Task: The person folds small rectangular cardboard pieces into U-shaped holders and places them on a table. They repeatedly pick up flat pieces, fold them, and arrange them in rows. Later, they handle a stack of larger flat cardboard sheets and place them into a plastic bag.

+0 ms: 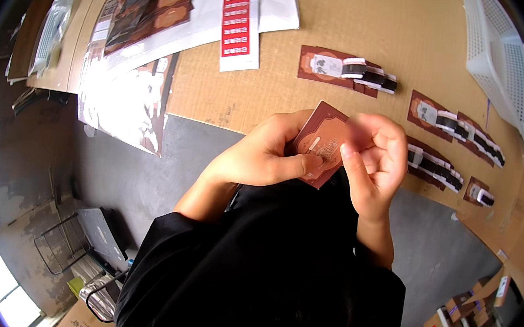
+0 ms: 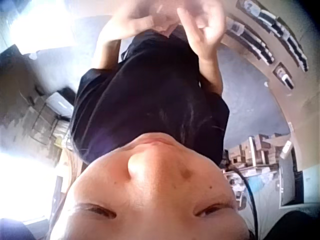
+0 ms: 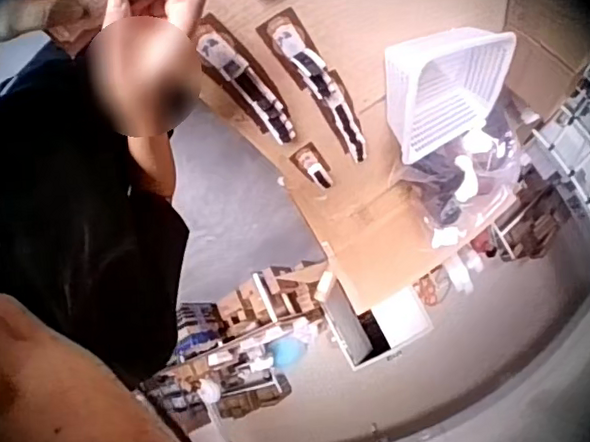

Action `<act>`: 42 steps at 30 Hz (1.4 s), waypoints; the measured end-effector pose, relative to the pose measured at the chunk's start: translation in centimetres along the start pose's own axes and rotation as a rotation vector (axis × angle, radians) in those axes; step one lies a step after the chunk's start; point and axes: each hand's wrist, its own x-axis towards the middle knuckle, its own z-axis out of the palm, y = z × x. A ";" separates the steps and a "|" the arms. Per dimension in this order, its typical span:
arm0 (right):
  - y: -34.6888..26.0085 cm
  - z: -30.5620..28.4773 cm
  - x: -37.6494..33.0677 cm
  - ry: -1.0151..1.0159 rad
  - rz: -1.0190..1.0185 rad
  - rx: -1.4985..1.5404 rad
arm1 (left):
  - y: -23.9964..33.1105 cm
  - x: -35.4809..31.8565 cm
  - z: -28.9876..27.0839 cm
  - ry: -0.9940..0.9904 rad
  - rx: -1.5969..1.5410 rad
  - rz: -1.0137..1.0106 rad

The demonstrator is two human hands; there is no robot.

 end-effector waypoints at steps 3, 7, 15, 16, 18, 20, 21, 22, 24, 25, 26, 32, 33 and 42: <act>-0.1 -1.2 -0.7 0.049 0.092 -0.034 | -0.2 0.3 0.4 -0.019 -0.002 -0.013; 0.7 -2.1 -1.4 0.178 0.052 0.014 | -0.7 0.6 0.6 -0.026 -0.036 0.030; 1.1 -3.2 -1.8 0.244 0.178 0.197 | -1.0 0.8 1.0 -0.054 -0.116 0.026; 1.1 -3.2 -1.8 0.244 0.193 0.205 | -1.2 0.8 1.1 -0.055 -0.115 0.033; 1.0 -3.3 -1.7 0.244 0.225 0.221 | -1.6 0.9 1.1 -0.064 -0.108 0.060; 1.0 -3.7 -1.4 0.168 0.158 0.144 | -1.7 1.0 1.1 -0.084 -0.095 0.098; 0.9 -3.9 -1.3 0.130 0.125 0.105 | -1.7 1.1 1.1 -0.082 -0.110 0.092; 0.8 -3.9 -1.2 0.132 0.146 0.104 | -1.7 1.1 1.1 -0.080 -0.126 0.086; 0.5 -4.0 -1.0 0.136 0.188 0.102 | -1.9 1.1 1.1 -0.068 -0.152 0.082; 0.5 -4.0 -0.8 0.133 0.056 -0.118 | -2.0 1.1 1.2 -0.059 -0.162 0.085; 0.5 -3.9 -0.6 0.128 -0.077 -0.338 | -2.1 1.2 1.3 -0.050 -0.172 0.088; 0.0 -3.2 -1.1 0.017 -0.375 -0.884 | -2.2 1.2 1.4 0.035 -0.208 0.058; 0.3 -3.1 -1.4 0.046 -0.387 -0.903 | -2.2 1.3 1.5 0.029 -0.160 0.060; 0.5 -1.3 -2.5 0.215 -0.595 -1.076 | -2.9 1.2 1.4 0.005 -0.053 0.173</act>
